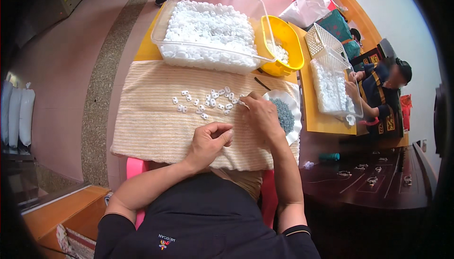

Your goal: Assembling small white plastic pieces into grey circular components at a manual workstation.

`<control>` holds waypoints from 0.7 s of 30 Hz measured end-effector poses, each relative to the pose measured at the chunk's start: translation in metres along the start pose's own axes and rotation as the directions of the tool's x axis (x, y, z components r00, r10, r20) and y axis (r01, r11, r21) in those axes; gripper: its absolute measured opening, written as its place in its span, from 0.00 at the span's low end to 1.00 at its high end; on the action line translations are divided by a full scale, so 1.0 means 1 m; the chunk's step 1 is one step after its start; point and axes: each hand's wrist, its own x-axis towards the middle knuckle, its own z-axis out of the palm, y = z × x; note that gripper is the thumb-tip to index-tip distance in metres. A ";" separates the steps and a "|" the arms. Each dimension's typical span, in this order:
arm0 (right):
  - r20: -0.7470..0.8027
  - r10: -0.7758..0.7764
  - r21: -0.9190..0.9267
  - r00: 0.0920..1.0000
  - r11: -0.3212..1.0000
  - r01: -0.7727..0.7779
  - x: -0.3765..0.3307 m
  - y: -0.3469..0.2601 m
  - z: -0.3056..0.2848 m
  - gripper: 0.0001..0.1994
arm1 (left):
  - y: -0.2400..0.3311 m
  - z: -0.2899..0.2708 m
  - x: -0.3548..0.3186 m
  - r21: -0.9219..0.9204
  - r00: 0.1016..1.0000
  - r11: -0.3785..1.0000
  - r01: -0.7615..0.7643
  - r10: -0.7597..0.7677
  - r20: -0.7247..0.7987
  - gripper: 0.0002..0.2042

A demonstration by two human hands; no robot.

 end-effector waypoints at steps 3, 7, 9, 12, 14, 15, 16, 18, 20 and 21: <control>0.075 0.027 -0.097 0.997 0.995 -0.019 0.005 -0.010 -0.001 0.06 | 0.000 0.000 0.000 0.001 1.000 1.000 0.000 0.000 -0.007 0.09; 0.094 0.013 -0.189 0.996 0.982 0.005 0.010 -0.011 0.002 0.07 | 0.000 0.000 0.000 -0.019 1.000 1.000 0.003 -0.003 -0.004 0.09; 0.105 0.024 -0.228 0.994 0.974 0.000 0.010 -0.010 0.003 0.06 | 0.000 -0.001 0.002 0.005 1.000 1.000 0.021 -0.021 -0.012 0.10; 0.053 0.008 -0.217 0.999 0.976 0.004 0.005 -0.012 0.002 0.05 | -0.001 -0.003 0.005 -0.037 0.997 0.998 0.051 -0.053 -0.049 0.10; -0.007 -0.011 -0.169 1.000 0.985 0.009 -0.004 -0.018 0.001 0.04 | -0.006 -0.006 0.007 -0.100 0.996 0.993 0.054 -0.061 -0.065 0.10; -0.061 0.008 -0.048 0.998 0.999 -0.011 -0.010 -0.027 -0.001 0.03 | -0.007 -0.005 0.008 -0.160 0.995 0.985 0.058 -0.071 -0.073 0.11; -0.113 0.034 0.075 0.993 0.997 -0.026 -0.016 -0.033 -0.001 0.03 | -0.006 -0.004 0.009 -0.163 0.995 0.984 0.068 -0.079 -0.066 0.11; -0.160 -0.043 0.131 0.986 0.989 0.064 -0.029 -0.041 0.005 0.03 | 0.000 -0.001 0.009 -0.199 0.989 0.977 0.083 -0.105 -0.103 0.11; -0.254 -0.120 0.189 0.960 0.967 0.171 -0.039 -0.052 0.011 0.05 | -0.002 -0.002 0.009 -0.238 0.995 0.969 0.067 -0.084 -0.060 0.11; -0.293 -0.112 0.192 0.949 0.966 0.173 -0.042 -0.059 0.013 0.06 | -0.003 -0.003 0.009 -0.276 0.998 0.960 0.040 -0.051 -0.031 0.10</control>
